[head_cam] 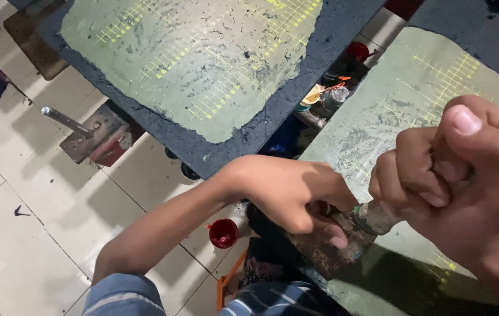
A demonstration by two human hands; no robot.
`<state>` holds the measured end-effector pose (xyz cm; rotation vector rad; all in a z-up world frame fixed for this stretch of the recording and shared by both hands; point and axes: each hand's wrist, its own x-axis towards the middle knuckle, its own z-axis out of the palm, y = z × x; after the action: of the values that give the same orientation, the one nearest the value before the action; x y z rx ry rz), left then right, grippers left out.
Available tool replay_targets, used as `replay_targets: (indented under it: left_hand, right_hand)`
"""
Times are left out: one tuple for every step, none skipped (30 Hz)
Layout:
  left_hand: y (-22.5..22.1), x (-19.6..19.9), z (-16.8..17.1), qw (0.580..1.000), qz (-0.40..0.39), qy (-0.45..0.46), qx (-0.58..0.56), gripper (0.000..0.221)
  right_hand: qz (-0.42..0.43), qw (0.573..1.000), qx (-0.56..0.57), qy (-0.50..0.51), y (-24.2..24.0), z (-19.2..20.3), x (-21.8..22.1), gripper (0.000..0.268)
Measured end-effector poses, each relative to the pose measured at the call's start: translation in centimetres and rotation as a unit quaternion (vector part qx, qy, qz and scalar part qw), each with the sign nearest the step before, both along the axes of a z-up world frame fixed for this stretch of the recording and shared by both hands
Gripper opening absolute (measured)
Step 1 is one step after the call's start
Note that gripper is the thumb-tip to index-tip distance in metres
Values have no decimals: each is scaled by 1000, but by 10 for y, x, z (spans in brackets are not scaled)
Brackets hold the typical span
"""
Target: Applying and spreading ink or adhesive onto a screen printing frame using a hand scraper.
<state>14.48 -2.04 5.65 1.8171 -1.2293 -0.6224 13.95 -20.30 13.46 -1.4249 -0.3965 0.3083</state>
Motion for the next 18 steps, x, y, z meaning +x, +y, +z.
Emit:
replay_targets:
  left_hand:
    - [0,2,3,1000,1,-2,1,39]
    - [1,4,6,1000,-21,6,4,42]
    - [0,5,8,999,-42,17,6,46]
    - [-1,7,10,999,-41,19,6,46]
    - [-1,11,13,995,-70,65,8,41]
    - [-2,15,17,989,-99,111,9,39]
    - [-4,15,21,989,-99,108,13,39]
    - [-6,15,26,989,-72,115,53,29]
    - [-7,14,30,987,-43,122,91,24]
    - [-6,15,37,988,-42,119,94,24]
    - [-5,14,42,992,-25,78,100,27]
    - [-4,13,46,994,-8,37,106,30]
    - [-6,15,40,994,-4,37,104,30]
    - [-7,18,33,997,-36,45,50,26]
    - [-9,20,26,996,-68,54,-3,29]
    - [-9,17,24,996,-64,54,-4,29]
    - [-9,15,24,997,-55,54,4,29]
    - [-10,14,24,997,-45,54,13,30]
  right_hand:
    - [1,1000,1,-2,-4,-2,0,39]
    - [6,1000,-7,-1,-8,-4,1,38]
    - [11,1000,-15,4,-13,-7,0,37]
    - [11,1000,-14,6,-12,-7,-2,37]
    - [3,1000,-20,-2,-11,-6,-4,37]
    - [-6,1000,-25,-9,-10,-4,-5,37]
    - [-7,1000,-22,-13,-5,-2,-4,37]
    - [-7,1000,12,-19,1,0,-2,37]
    - [-6,999,45,-24,7,3,0,37]
    - [-5,998,48,-27,0,6,7,37]
    - [29,997,66,24,-7,8,13,39]
    - [61,992,83,76,-13,9,19,42]
    - [65,992,80,76,-14,7,17,42]
    - [52,997,31,37,-15,6,14,45]
    - [39,999,-18,-1,-16,4,12,49]
    - [43,999,-20,-1,-17,2,11,49]
    - [34,999,-28,-14,-18,1,9,42]
    - [25,999,-36,-27,-19,0,8,35]
